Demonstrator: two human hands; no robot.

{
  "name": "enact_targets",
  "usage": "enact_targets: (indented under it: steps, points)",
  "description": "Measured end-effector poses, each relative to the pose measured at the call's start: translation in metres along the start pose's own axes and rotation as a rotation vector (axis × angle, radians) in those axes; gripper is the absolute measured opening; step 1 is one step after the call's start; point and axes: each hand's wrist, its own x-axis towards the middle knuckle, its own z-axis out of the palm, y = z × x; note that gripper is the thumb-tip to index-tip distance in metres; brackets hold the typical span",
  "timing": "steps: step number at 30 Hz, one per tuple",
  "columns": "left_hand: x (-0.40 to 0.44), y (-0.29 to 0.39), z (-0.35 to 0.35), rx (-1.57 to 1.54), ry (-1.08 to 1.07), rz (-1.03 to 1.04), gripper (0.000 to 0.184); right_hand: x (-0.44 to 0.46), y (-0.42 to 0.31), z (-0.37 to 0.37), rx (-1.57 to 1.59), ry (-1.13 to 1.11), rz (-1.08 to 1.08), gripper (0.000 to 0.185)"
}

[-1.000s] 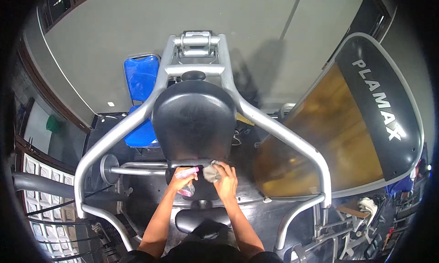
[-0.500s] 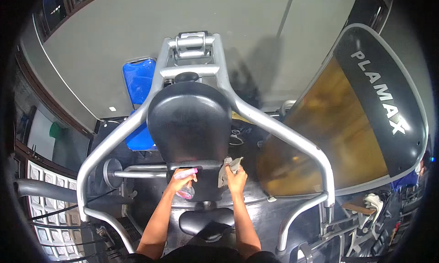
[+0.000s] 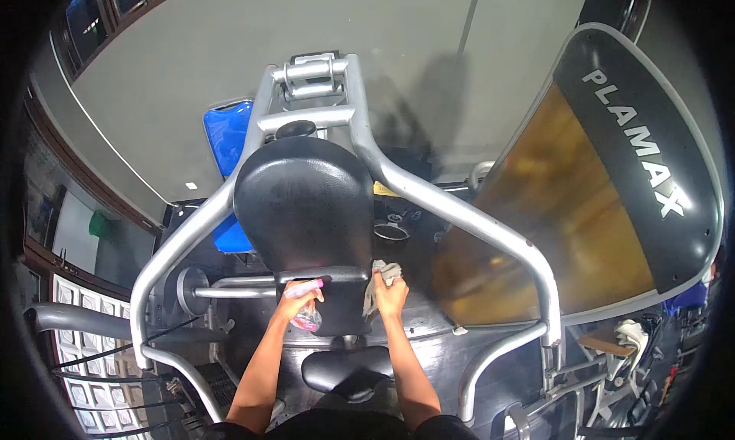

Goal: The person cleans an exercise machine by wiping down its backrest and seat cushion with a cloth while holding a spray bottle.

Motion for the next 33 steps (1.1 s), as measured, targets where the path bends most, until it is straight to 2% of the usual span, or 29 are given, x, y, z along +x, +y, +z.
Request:
enact_targets:
  steps: [2, 3, 4, 5, 6, 7, 10, 12, 16, 18, 19, 22, 27, 30, 33]
  points:
    - [0.0, -0.003, -0.001, -0.006, 0.002, 0.004, 0.008, -0.004, 0.0, 0.0, -0.003, 0.014, -0.43, 0.027]
    - [0.001, -0.004, -0.001, -0.015, 0.001, 0.009, 0.009, -0.016, -0.015, -0.009, -0.065, -0.023, -0.526, 0.031]
    - [0.001, -0.005, -0.002, -0.015, 0.003, 0.009, 0.009, -0.022, -0.019, -0.011, -0.064, -0.024, -0.526, 0.031]
    - [0.002, -0.007, -0.002, -0.004, 0.005, 0.005, 0.009, -0.027, -0.02, -0.013, -0.247, -0.042, -0.673, 0.036]
    - [0.001, -0.006, -0.002, 0.008, 0.006, 0.001, 0.01, -0.032, -0.019, -0.013, -0.433, -0.058, -0.816, 0.043]
    - [0.001, -0.006, -0.002, 0.006, 0.005, 0.003, 0.01, -0.038, -0.019, -0.008, -0.397, -0.095, -0.87, 0.053]
    - [0.002, -0.004, -0.001, 0.015, 0.015, 0.02, 0.012, -0.047, -0.018, -0.006, -0.49, -0.245, -0.9, 0.062]
    - [0.001, -0.005, 0.0, -0.016, 0.007, 0.049, 0.012, -0.043, -0.023, -0.009, -0.548, -0.253, -0.92, 0.061]
    - [0.0, -0.002, -0.001, 0.011, 0.024, -0.001, 0.014, -0.045, -0.035, -0.009, -0.437, -0.147, -0.817, 0.055]
    - [-0.006, 0.005, 0.004, 0.003, 0.09, -0.058, 0.015, -0.046, -0.039, -0.003, -0.352, 0.05, -0.696, 0.052]
    - [-0.013, 0.015, 0.009, 0.017, 0.133, -0.047, 0.015, -0.049, -0.042, 0.0, -0.33, 0.065, -0.634, 0.048]
    - [-0.034, 0.022, 0.014, 0.01, 0.247, 0.063, 0.015, -0.061, -0.049, 0.015, -0.343, 0.044, -0.7, 0.046]
    - [-0.059, 0.068, 0.014, 0.2, 0.366, 0.008, 0.019, -0.077, -0.049, 0.039, -0.429, -0.103, -0.829, 0.053]
    - [-0.068, 0.072, 0.004, 0.208, 0.378, 0.066, 0.02, -0.067, -0.044, 0.027, -0.401, -0.077, -0.855, 0.049]
    - [-0.083, 0.084, 0.001, 0.173, 0.389, 0.01, 0.016, -0.058, -0.044, 0.01, -0.411, 0.031, -0.743, 0.045]
